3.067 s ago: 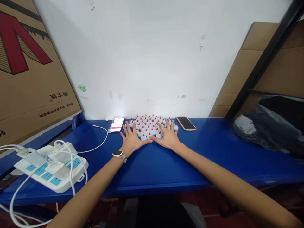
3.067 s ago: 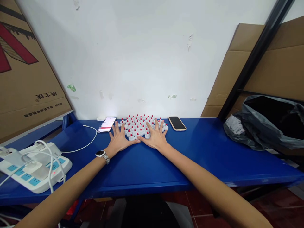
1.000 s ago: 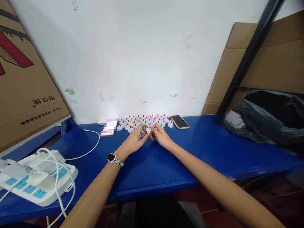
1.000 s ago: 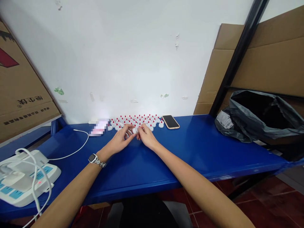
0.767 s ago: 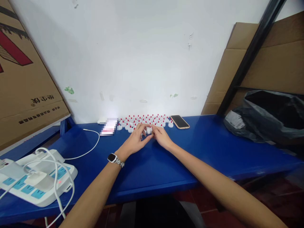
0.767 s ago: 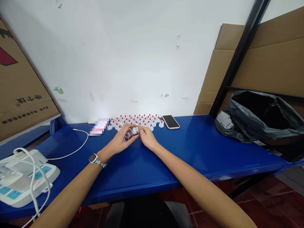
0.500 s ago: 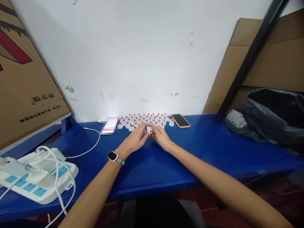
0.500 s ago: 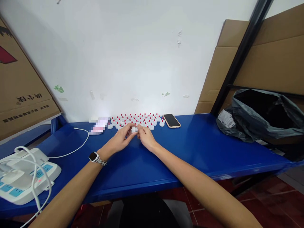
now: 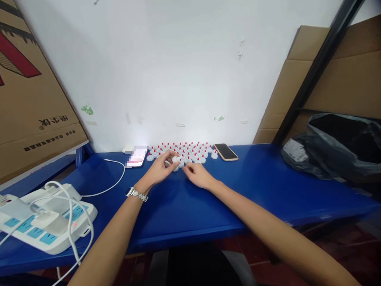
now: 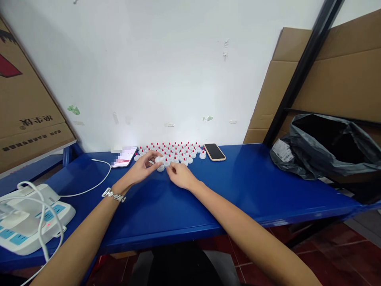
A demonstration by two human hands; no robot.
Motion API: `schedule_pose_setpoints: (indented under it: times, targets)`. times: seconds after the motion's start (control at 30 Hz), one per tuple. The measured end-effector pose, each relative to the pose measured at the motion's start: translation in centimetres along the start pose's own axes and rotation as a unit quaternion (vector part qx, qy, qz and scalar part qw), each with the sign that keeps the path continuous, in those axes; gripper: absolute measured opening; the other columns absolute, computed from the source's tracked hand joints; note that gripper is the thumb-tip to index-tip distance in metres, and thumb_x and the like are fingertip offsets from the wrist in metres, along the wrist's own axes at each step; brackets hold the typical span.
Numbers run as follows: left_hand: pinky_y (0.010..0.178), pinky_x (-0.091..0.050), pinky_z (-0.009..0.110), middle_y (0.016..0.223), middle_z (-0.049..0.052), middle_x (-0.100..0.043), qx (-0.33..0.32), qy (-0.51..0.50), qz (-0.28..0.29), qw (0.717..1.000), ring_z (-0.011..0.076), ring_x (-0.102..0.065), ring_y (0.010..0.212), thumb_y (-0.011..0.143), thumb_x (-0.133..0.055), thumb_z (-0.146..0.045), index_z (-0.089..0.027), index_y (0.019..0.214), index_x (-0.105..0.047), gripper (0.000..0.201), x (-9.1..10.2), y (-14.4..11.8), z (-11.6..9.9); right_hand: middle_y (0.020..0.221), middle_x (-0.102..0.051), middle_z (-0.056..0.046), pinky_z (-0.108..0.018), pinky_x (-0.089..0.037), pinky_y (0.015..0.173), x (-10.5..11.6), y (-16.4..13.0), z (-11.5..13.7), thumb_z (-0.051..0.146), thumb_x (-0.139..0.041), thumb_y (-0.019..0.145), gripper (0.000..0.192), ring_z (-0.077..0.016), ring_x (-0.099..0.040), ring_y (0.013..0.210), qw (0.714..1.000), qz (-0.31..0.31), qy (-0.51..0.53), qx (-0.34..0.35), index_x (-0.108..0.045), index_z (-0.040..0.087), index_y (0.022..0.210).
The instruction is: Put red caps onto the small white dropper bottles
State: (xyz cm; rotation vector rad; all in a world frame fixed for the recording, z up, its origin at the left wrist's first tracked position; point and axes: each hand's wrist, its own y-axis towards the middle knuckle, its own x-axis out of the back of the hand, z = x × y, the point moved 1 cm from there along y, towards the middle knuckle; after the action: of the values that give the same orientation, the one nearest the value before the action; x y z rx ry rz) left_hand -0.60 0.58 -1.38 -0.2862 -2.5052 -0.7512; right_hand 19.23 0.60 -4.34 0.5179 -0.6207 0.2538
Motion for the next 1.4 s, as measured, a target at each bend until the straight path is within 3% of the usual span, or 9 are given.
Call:
schedule_pose_setpoints:
  times: [0.17, 0.3, 0.4, 0.63, 0.8, 0.9, 1.13, 1.27, 1.4]
  targets:
    - [0.075, -0.050, 0.030, 0.103, 0.005, -0.067, 0.019, 0.049, 0.032, 0.998, 0.0167, -0.062, 0.085, 0.083, -0.067, -0.048, -0.021, 0.107, -0.060, 0.036, -0.7, -0.3, 0.3, 0.062, -0.055, 0.003, -0.024, -0.032, 0.057, -0.1, -0.3, 0.0, 0.030, -0.061, 0.084, 0.012, -0.0108, -0.047, 0.056, 0.998, 0.060, -0.015, -0.020, -0.058, 0.019, 0.080]
    - [0.074, -0.049, 0.031, 0.099, 0.003, -0.068, 0.031, 0.065, 0.040, 0.997, 0.0168, -0.062, 0.081, 0.083, -0.066, -0.052, -0.021, 0.106, -0.062, 0.039, -1.2, -0.3, 0.2, 0.064, -0.056, 0.005, -0.025, -0.038, 0.060, 1.0, 0.2, 0.3, 0.034, -0.061, 0.083, 0.022, -0.0118, -0.050, 0.057, 0.988, 0.005, 0.152, -0.034, -0.056, 0.019, 0.099]
    - [0.075, -0.048, 0.031, 0.099, 0.002, -0.068, 0.015, 0.084, 0.044, 0.995, 0.0163, -0.061, 0.079, 0.085, -0.063, -0.053, -0.022, 0.105, -0.063, 0.037, -1.6, -0.4, -0.2, 0.068, -0.060, 0.003, -0.026, -0.041, 0.064, 1.4, 0.4, 0.7, 0.040, -0.061, 0.084, 0.024, -0.0130, -0.055, 0.063, 0.977, -0.037, 0.210, 0.008, -0.057, 0.019, 0.096]
    - [0.090, -0.047, 0.038, 0.108, 0.007, -0.061, -0.039, 0.203, -0.019, 0.978, 0.0238, -0.057, 0.104, 0.091, -0.057, -0.046, -0.021, 0.113, -0.061, 0.034, -1.5, -0.4, 0.1, 0.070, -0.064, 0.000, -0.025, -0.041, 0.059, 2.2, 0.3, -0.4, 0.026, -0.059, 0.083, 0.009, -0.0126, -0.055, 0.060, 0.995, -0.082, 0.050, -0.001, -0.059, 0.018, 0.079]
    - [0.086, -0.048, 0.039, 0.104, 0.008, -0.057, 0.013, 0.258, 0.005, 0.966, 0.0236, -0.059, 0.095, 0.095, -0.048, -0.039, -0.020, 0.119, -0.062, 0.033, -1.4, -0.4, 1.4, 0.069, -0.065, 0.001, -0.025, -0.042, 0.062, 1.9, 0.4, -1.3, 0.021, -0.056, 0.083, 0.004, -0.0125, -0.058, 0.061, 0.999, -0.031, -0.024, 0.003, -0.058, 0.019, 0.085]
    - [0.082, -0.048, 0.038, 0.101, 0.009, -0.059, 0.004, 0.265, 0.015, 0.964, 0.0225, -0.060, 0.089, 0.096, -0.047, -0.033, -0.018, 0.109, -0.066, 0.027, -1.7, -0.2, 1.7, 0.063, -0.060, 0.005, -0.025, -0.039, 0.058, 1.8, 0.2, -0.8, 0.031, -0.057, 0.087, 0.015, -0.0124, -0.055, 0.056, 0.998, -0.045, -0.047, -0.005, -0.054, 0.020, 0.097]
    - [0.067, -0.045, 0.030, 0.078, 0.004, -0.067, 0.003, 0.115, -0.014, 0.993, 0.0175, -0.060, 0.071, 0.093, -0.054, -0.036, -0.017, 0.089, -0.066, 0.023, -1.2, 0.1, 0.5, 0.066, -0.056, 0.004, -0.025, -0.036, 0.060, 1.8, -0.6, 1.6, 0.046, -0.055, 0.090, 0.025, -0.0132, -0.053, 0.059, 0.993, -0.042, -0.099, 0.037, -0.049, 0.022, 0.094]
    - [0.068, -0.046, 0.028, 0.081, 0.003, -0.068, 0.000, 0.013, -0.017, 1.000, 0.0163, -0.061, 0.074, 0.091, -0.058, -0.045, -0.017, 0.089, -0.068, 0.030, -1.6, 0.1, -0.4, 0.070, -0.058, 0.004, -0.024, -0.036, 0.060, 1.5, -0.8, 2.3, 0.038, -0.063, 0.084, 0.024, -0.0122, -0.054, 0.060, 0.993, -0.012, -0.091, 0.072, -0.051, 0.022, 0.098]
    - [0.069, -0.047, 0.028, 0.083, 0.004, -0.068, -0.007, -0.020, -0.020, 1.000, 0.0165, -0.061, 0.077, 0.090, -0.059, -0.047, -0.017, 0.090, -0.069, 0.031, -2.5, 0.2, -1.2, 0.066, -0.059, 0.004, -0.024, -0.037, 0.059, 1.2, -0.6, 2.3, 0.035, -0.065, 0.081, 0.021, -0.0119, -0.053, 0.059, 0.997, -0.033, -0.037, 0.065, -0.054, 0.021, 0.091]
